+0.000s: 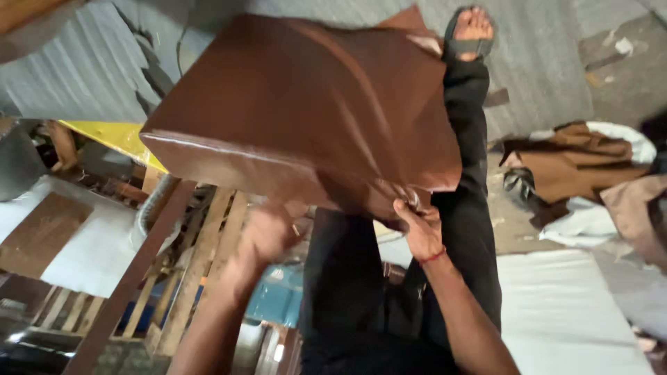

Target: The person reupholsters furniture components, by hand and using a pneumatic stapler to secure brown vinyl covering and blue webbing to wooden frames.

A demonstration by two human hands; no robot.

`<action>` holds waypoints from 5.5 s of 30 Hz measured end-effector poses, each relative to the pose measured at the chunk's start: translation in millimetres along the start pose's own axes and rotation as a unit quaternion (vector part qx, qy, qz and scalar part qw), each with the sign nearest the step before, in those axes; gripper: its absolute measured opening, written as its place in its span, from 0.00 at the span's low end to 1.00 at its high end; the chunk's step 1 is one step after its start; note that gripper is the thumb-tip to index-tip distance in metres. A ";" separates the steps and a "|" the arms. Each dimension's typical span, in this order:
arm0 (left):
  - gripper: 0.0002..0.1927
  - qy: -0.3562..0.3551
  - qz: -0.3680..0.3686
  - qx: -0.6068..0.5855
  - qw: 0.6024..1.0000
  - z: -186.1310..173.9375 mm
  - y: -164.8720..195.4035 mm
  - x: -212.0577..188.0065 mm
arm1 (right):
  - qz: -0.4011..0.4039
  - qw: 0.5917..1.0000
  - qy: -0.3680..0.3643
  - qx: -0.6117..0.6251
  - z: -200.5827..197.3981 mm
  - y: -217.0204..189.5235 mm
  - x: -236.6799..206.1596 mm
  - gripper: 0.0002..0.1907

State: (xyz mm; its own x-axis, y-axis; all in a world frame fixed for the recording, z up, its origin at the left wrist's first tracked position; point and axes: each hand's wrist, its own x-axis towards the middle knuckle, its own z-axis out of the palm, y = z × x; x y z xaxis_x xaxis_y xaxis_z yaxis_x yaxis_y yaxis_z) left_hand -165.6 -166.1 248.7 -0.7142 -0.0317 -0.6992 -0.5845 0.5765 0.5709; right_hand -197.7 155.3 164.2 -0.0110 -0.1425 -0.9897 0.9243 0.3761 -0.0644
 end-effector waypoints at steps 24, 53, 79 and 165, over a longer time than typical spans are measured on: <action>0.55 -0.100 -0.075 0.165 0.978 259.4 42.3 -22.1 | 0.005 0.984 -0.053 0.167 -48.4 0.4 31.7 0.18; 0.33 0.408 -0.409 -0.277 0.768 165.7 6.2 -41.8 | -0.420 0.558 -0.323 -0.638 137.4 -84.9 111.9 0.43; 0.34 0.651 -0.445 -0.342 0.511 199.8 -76.6 3.6 | -0.387 0.369 -0.524 -0.663 214.2 -152.5 59.2 0.38; 0.14 0.481 -0.300 -0.559 0.605 323.3 8.6 75.1 | -0.434 0.170 -0.274 -0.841 45.2 -60.3 24.9 0.32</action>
State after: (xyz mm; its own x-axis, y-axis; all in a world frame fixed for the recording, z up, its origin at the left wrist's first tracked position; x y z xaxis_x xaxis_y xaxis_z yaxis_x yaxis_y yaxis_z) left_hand -99.7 100.4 62.0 0.1762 -0.7322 -0.6578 -0.3619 -0.6697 0.6485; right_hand -236.4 87.7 149.2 0.5979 -0.7039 -0.3835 -0.7578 -0.3403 -0.5567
